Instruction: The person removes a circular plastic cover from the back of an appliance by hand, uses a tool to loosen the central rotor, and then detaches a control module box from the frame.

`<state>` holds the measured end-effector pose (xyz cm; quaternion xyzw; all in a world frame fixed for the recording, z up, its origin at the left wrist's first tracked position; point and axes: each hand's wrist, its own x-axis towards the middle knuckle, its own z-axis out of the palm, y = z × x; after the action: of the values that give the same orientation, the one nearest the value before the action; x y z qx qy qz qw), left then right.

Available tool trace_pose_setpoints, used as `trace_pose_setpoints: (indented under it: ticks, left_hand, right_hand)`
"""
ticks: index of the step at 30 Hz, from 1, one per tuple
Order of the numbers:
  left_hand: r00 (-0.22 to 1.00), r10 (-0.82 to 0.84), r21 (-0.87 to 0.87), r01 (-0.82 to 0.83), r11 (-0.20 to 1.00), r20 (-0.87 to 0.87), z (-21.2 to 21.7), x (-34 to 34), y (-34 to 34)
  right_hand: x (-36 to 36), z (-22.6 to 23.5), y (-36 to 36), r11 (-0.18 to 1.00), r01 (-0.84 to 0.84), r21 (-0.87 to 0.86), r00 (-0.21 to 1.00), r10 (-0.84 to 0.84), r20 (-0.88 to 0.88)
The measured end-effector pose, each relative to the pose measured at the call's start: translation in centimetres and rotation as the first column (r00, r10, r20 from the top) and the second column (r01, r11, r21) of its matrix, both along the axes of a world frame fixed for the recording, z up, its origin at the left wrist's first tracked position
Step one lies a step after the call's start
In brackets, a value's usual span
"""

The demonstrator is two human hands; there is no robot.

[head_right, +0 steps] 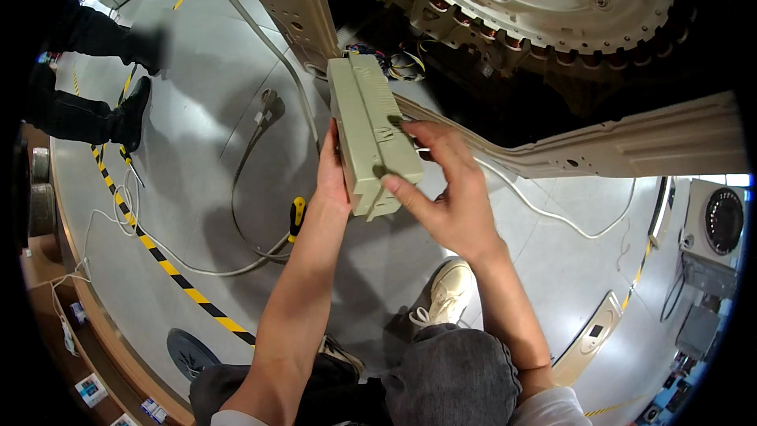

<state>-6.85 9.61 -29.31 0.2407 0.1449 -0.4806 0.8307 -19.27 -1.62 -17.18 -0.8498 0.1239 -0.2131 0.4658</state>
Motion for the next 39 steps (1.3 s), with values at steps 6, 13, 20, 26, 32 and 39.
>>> trace_pose_setpoints:
  ticks: [6,13,20,26,32,39]
  left_hand:
    - [1.0,-0.009,0.018,0.008,1.0,0.009,0.0,-0.3,-0.4]
    - [0.999,0.023,0.097,-0.019,0.995,-0.047,-0.4,-0.1,-0.4]
    - [0.995,0.046,0.102,-0.036,0.994,-0.093,-0.9,0.0,-0.5]
    - [0.993,0.046,0.047,-0.041,0.998,-0.111,-1.0,-0.2,-0.6]
    - [0.999,0.041,0.026,-0.04,0.999,-0.024,0.2,-0.3,-0.7]
    - [0.965,-0.119,0.194,0.074,0.978,0.234,4.5,0.9,-0.8]
  right_hand:
    - [-0.7,-0.2,0.4,0.974,-0.047,-0.221,0.995,0.026,-0.098]
    - [-1.0,-0.8,1.2,0.943,-0.022,-0.331,0.991,-0.024,-0.134]
    - [-1.4,-2.2,1.0,0.944,-0.004,-0.329,0.994,-0.033,-0.108]
    - [-2.2,-3.2,0.9,0.96,0.022,-0.28,0.997,-0.044,-0.071]
    - [-2.1,-3.1,-0.7,0.957,0.107,-0.268,0.993,-0.114,-0.009]
    - [-1.8,-3.3,-3.3,0.867,0.256,0.428,0.967,-0.24,-0.092]
